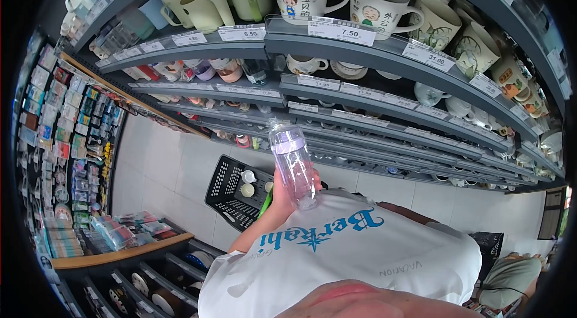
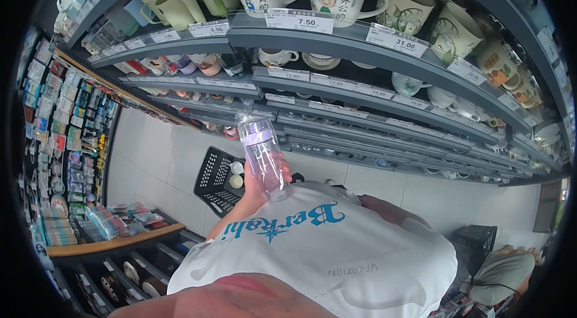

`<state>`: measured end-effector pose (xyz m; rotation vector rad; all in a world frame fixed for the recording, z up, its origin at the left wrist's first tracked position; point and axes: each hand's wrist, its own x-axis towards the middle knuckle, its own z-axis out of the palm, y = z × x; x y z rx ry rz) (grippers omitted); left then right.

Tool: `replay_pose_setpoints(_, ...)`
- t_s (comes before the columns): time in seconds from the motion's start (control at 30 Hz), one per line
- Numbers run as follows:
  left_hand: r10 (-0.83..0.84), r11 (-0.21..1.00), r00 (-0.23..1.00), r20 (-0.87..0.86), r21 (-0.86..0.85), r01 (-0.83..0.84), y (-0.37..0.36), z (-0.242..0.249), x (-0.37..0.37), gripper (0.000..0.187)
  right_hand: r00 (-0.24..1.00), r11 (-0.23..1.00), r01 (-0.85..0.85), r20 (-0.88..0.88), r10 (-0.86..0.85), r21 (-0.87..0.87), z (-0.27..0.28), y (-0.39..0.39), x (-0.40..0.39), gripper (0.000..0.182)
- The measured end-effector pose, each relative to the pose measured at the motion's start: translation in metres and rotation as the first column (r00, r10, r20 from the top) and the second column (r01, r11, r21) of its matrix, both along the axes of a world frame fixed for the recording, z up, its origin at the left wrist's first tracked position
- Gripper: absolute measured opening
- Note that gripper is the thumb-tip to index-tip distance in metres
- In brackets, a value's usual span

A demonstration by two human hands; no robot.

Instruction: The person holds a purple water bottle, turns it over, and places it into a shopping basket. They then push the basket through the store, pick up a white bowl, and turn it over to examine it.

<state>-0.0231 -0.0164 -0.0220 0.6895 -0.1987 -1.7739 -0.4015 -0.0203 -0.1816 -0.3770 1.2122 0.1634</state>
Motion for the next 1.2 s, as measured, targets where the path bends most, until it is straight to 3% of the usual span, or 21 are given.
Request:
replay_pose_setpoints(0.2,0.008,1.0,1.0,0.003,0.005,-0.008,0.002,0.004,0.002,0.073,0.997,0.983,0.056,0.039,-0.063,0.174,0.005,-0.004,-0.015,0.024)
replay_pose_setpoints(0.27,0.005,1.0,1.0,0.004,-0.003,-0.005,0.002,0.005,0.002,0.073,0.991,0.993,-0.112,0.08,0.109,0.034,0.009,-0.006,-0.036,0.024)
replay_pose_setpoints(0.3,0.005,1.0,1.0,0.008,-0.002,-0.005,0.002,0.005,0.002,0.073,0.991,0.993,-0.112,0.079,0.109,0.036,0.014,-0.005,-0.043,0.024)
replay_pose_setpoints(0.4,-0.012,0.999,1.0,0.009,-0.039,0.012,0.002,-0.004,0.006,0.074,0.966,0.958,-0.257,-0.001,0.259,-0.13,0.033,-0.005,-0.061,0.057)
replay_pose_setpoints(0.43,-0.032,0.997,0.999,0.008,-0.073,0.033,0.003,-0.005,0.007,0.076,0.966,0.958,-0.257,-0.001,0.259,-0.128,0.03,-0.007,-0.069,0.057)
replay_pose_setpoints(0.5,-0.029,0.998,1.0,0.012,-0.064,0.029,0.003,-0.006,0.007,0.076,0.838,0.777,-0.546,-0.203,0.506,-0.315,0.021,-0.009,-0.082,0.078)
replay_pose_setpoints(0.57,-0.028,0.998,0.999,0.015,-0.049,0.029,0.004,-0.004,0.006,0.076,0.842,0.776,-0.535,-0.284,0.458,-0.334,0.024,-0.01,-0.079,0.085)
replay_pose_setpoints(0.63,-0.024,1.0,0.999,0.032,-0.01,0.024,0.004,-0.003,0.006,0.076,0.709,0.595,-0.698,-0.502,0.495,-0.399,0.041,-0.015,-0.063,0.082)
replay_pose_setpoints(0.73,-0.005,1.0,1.0,0.019,-0.004,0.005,0.003,0.002,0.002,0.073,0.75,0.559,-0.649,-0.557,0.357,-0.517,0.092,-0.024,-0.016,0.076)
replay_pose_setpoints(0.8,-0.012,1.0,1.0,0.027,0.0,0.012,0.003,0.002,0.002,0.073,0.756,0.563,-0.635,-0.576,0.312,-0.529,0.098,-0.023,0.0,0.077)
replay_pose_setpoints(0.87,-0.019,1.0,0.999,0.036,0.004,0.019,0.003,0.003,0.002,0.073,0.747,0.258,-0.654,-0.661,0.071,-0.711,0.092,-0.018,0.007,0.087)
replay_pose_setpoints(0.9,-0.013,1.0,0.999,0.05,0.012,0.012,0.003,0.005,0.002,0.072,0.747,0.268,-0.653,-0.66,0.074,-0.709,0.09,-0.018,0.01,0.087)
replay_pose_setpoints(0.97,-0.012,1.0,0.998,0.063,0.029,0.011,0.004,0.006,0.002,0.072,0.759,0.19,-0.615,-0.64,-0.121,-0.766,0.091,-0.021,0.021,0.088)
replay_pose_setpoints(1.2,-0.002,1.0,0.998,0.062,-0.02,0.003,0.006,0.006,0.004,0.07,0.774,0.064,-0.562,-0.551,-0.312,-0.825,0.102,-0.031,0.036,0.084)
